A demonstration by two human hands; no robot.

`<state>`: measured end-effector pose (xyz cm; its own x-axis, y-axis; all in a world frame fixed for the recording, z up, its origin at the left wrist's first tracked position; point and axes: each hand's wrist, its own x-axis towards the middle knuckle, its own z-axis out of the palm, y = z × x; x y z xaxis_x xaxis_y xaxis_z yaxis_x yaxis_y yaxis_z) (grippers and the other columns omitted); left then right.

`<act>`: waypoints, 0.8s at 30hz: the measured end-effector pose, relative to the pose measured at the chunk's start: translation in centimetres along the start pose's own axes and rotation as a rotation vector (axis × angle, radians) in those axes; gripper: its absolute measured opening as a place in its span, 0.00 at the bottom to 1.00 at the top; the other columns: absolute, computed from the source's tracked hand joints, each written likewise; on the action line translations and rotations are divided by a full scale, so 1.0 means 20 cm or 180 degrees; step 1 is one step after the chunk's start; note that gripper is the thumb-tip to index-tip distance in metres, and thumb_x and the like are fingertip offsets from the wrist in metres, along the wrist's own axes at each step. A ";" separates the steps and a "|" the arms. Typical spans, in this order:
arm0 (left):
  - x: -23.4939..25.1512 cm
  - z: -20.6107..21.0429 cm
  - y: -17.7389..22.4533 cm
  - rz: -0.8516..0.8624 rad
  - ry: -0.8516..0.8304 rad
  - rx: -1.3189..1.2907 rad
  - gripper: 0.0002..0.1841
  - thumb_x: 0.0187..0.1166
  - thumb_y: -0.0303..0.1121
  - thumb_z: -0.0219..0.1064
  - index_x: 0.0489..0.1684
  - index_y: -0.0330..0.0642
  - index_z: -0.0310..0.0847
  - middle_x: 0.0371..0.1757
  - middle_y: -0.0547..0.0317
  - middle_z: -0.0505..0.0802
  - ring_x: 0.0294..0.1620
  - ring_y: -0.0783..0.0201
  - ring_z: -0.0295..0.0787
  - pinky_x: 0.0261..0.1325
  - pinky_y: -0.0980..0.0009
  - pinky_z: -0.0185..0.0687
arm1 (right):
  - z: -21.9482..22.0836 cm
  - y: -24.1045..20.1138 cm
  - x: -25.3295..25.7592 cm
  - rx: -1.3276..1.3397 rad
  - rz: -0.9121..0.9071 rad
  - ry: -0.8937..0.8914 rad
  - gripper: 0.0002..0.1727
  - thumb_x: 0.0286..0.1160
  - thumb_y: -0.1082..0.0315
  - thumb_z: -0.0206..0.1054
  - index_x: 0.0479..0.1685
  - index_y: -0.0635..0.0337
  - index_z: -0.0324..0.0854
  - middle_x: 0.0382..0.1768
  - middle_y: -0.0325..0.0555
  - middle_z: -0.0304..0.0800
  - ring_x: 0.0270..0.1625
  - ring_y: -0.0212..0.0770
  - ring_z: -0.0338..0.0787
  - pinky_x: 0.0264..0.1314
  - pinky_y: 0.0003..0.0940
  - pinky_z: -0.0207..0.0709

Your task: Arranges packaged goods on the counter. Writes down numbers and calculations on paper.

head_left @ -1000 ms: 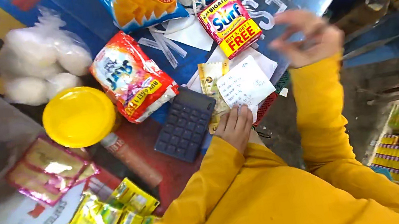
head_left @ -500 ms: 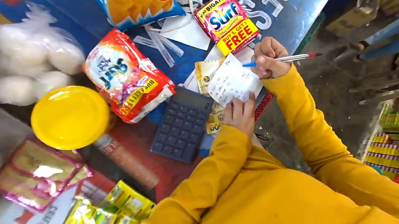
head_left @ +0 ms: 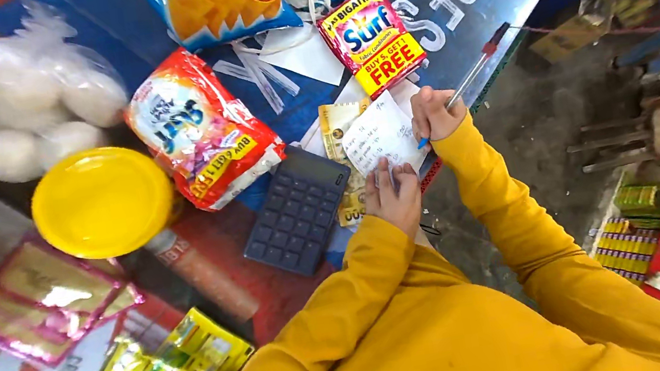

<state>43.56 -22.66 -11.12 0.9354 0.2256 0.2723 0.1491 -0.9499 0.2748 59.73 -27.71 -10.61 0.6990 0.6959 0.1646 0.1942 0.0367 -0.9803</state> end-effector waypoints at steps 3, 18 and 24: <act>0.01 -0.01 0.01 -0.0138 -0.0193 -0.0109 0.17 0.70 0.15 0.66 0.56 0.31 0.91 0.55 0.46 0.96 0.67 0.40 0.88 0.73 0.50 0.75 | 0.04 -0.01 -0.01 -0.0848 -0.0160 0.0246 0.23 0.82 0.71 0.56 0.11 0.51 0.73 0.11 0.20 0.72 0.15 0.13 0.71 0.20 0.13 0.68; 0.03 -0.02 0.05 -0.0515 -0.0265 0.0072 0.18 0.75 0.15 0.63 0.57 0.40 0.93 0.54 0.55 0.98 0.70 0.50 0.87 0.80 0.59 0.66 | 0.03 0.01 -0.01 -0.1340 -0.0360 0.0200 0.25 0.80 0.72 0.58 0.07 0.54 0.68 0.12 0.24 0.71 0.17 0.14 0.71 0.23 0.12 0.67; 0.04 -0.06 0.04 -0.0333 -0.0675 0.0243 0.19 0.78 0.16 0.61 0.63 0.40 0.90 0.59 0.56 0.96 0.76 0.48 0.83 0.81 0.58 0.64 | 0.04 -0.01 -0.01 -0.1339 -0.0255 0.0280 0.25 0.80 0.73 0.57 0.07 0.54 0.68 0.12 0.23 0.71 0.17 0.13 0.71 0.23 0.12 0.67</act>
<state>43.98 -23.05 -9.61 0.9588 0.2808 0.0440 0.2650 -0.9391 0.2187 58.94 -27.28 -10.54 0.7227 0.6384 0.2649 0.5011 -0.2199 -0.8370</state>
